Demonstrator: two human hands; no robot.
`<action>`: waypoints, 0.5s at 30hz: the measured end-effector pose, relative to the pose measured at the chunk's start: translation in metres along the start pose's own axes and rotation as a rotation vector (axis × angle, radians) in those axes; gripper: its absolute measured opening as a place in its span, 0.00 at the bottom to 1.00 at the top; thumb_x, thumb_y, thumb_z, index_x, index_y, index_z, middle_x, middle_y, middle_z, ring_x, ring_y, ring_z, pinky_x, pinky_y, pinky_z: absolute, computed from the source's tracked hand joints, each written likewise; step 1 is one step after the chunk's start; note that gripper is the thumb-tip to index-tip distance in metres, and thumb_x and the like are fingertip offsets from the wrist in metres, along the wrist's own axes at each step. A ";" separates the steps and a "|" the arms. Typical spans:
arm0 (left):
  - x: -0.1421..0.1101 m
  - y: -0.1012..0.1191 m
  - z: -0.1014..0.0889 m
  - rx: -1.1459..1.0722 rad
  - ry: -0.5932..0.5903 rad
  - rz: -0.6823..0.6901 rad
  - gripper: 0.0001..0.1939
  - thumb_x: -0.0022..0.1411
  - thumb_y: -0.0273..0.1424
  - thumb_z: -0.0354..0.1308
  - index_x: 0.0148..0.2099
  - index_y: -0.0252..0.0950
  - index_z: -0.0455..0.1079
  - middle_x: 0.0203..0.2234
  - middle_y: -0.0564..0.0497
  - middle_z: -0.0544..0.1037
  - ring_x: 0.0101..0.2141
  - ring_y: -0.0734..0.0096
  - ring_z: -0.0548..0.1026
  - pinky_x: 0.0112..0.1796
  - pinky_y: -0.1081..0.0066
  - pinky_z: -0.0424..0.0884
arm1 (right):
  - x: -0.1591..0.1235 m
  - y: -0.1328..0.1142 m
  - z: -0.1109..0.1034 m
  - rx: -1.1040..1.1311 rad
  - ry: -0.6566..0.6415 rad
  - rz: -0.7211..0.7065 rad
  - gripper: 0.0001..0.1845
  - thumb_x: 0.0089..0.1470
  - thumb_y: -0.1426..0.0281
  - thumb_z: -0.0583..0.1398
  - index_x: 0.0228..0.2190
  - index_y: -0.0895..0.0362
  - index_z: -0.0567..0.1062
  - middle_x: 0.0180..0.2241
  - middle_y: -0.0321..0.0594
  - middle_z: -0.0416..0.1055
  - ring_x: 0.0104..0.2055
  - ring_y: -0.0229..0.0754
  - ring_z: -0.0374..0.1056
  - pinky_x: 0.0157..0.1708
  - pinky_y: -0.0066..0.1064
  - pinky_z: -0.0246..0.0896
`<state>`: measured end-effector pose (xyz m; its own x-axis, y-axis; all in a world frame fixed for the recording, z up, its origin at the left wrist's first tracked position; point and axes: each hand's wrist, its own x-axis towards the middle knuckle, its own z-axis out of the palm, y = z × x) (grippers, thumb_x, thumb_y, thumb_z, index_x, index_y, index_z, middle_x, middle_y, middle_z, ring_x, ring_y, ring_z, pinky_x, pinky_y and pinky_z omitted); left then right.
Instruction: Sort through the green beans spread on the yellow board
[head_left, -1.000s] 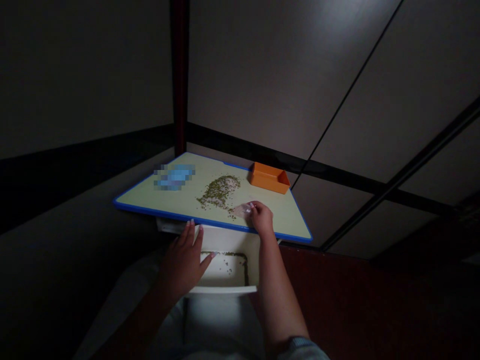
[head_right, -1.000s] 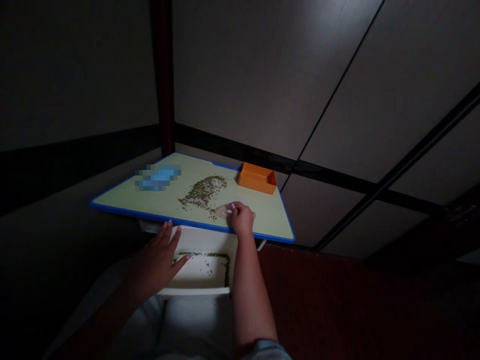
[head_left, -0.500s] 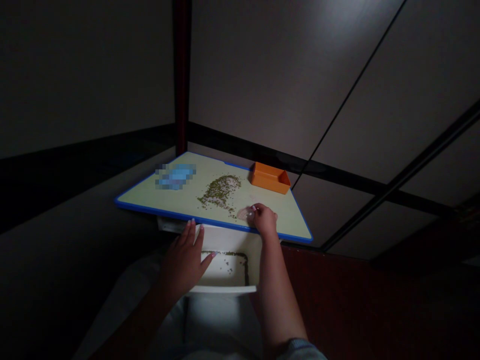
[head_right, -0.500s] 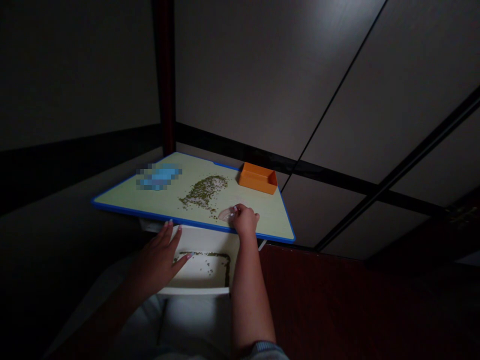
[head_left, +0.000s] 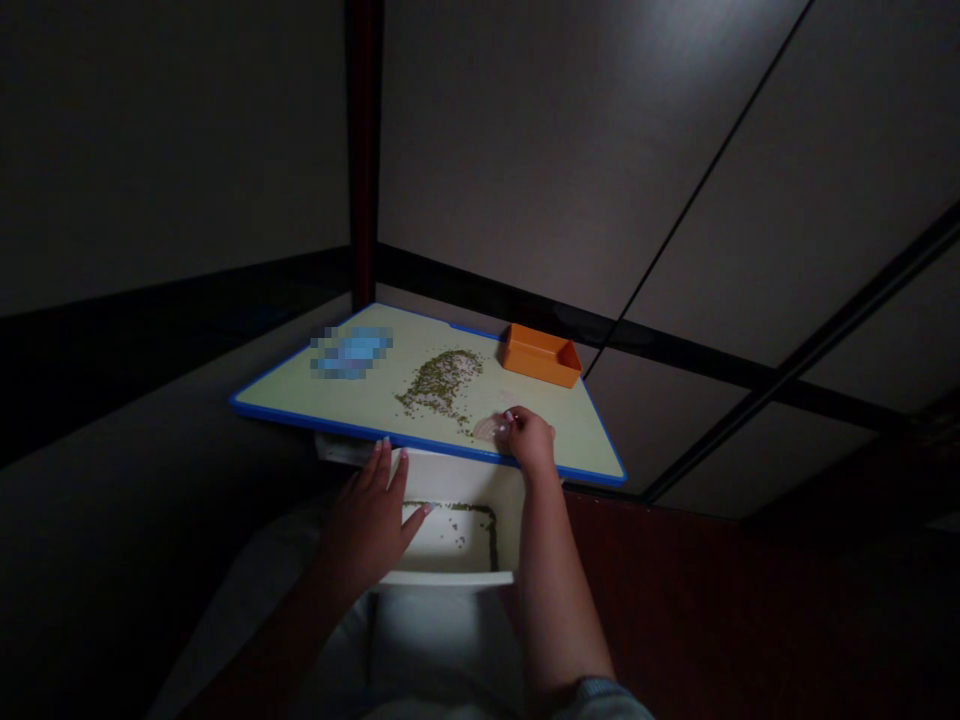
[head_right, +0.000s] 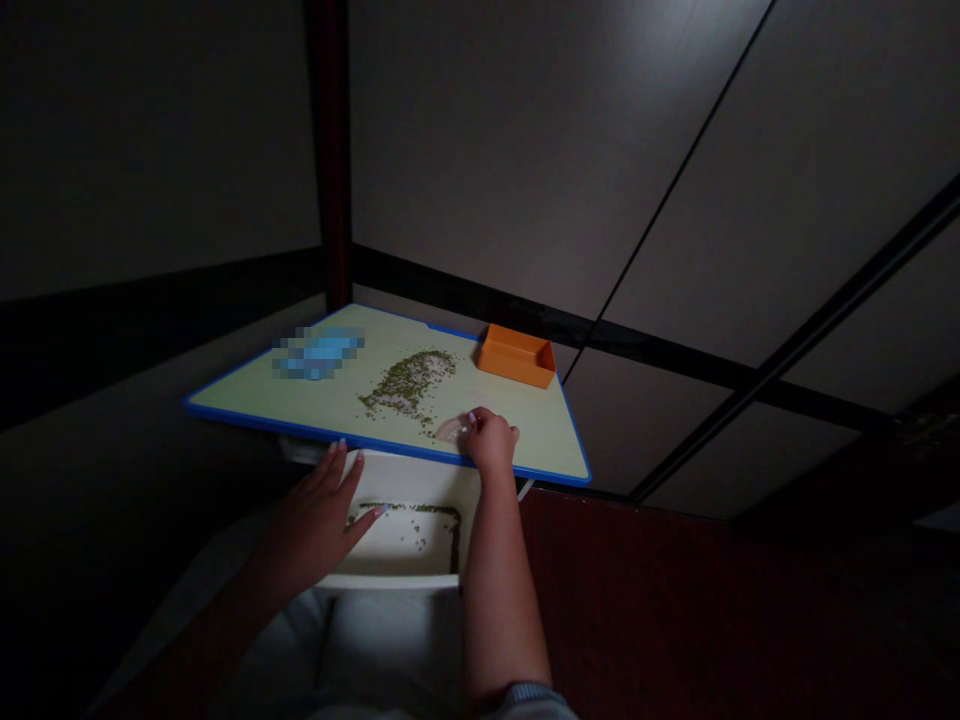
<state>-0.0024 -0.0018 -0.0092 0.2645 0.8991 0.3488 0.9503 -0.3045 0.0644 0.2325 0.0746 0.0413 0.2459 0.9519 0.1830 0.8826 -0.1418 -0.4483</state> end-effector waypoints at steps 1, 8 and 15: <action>0.000 0.000 0.000 0.003 -0.004 0.000 0.35 0.59 0.44 0.50 0.62 0.24 0.59 0.63 0.29 0.57 0.64 0.47 0.54 0.58 0.57 0.61 | 0.000 0.000 0.000 -0.004 -0.003 -0.003 0.13 0.59 0.69 0.53 0.37 0.49 0.77 0.37 0.37 0.77 0.43 0.42 0.69 0.44 0.33 0.51; 0.001 0.001 -0.001 0.005 -0.009 -0.002 0.36 0.60 0.44 0.49 0.62 0.24 0.59 0.63 0.29 0.56 0.64 0.47 0.53 0.57 0.56 0.62 | 0.000 -0.002 0.001 -0.027 0.012 0.019 0.14 0.61 0.67 0.52 0.39 0.49 0.77 0.37 0.39 0.77 0.42 0.43 0.69 0.43 0.34 0.52; 0.000 0.002 -0.004 -0.003 -0.030 -0.009 0.35 0.60 0.44 0.49 0.63 0.24 0.58 0.64 0.29 0.56 0.64 0.48 0.53 0.56 0.56 0.62 | 0.001 -0.004 0.003 -0.011 0.014 0.015 0.14 0.62 0.65 0.51 0.39 0.49 0.77 0.37 0.39 0.77 0.41 0.42 0.68 0.41 0.32 0.52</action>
<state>-0.0012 -0.0034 -0.0049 0.2611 0.9108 0.3198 0.9521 -0.2976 0.0701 0.2278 0.0770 0.0404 0.2647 0.9458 0.1883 0.8829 -0.1592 -0.4417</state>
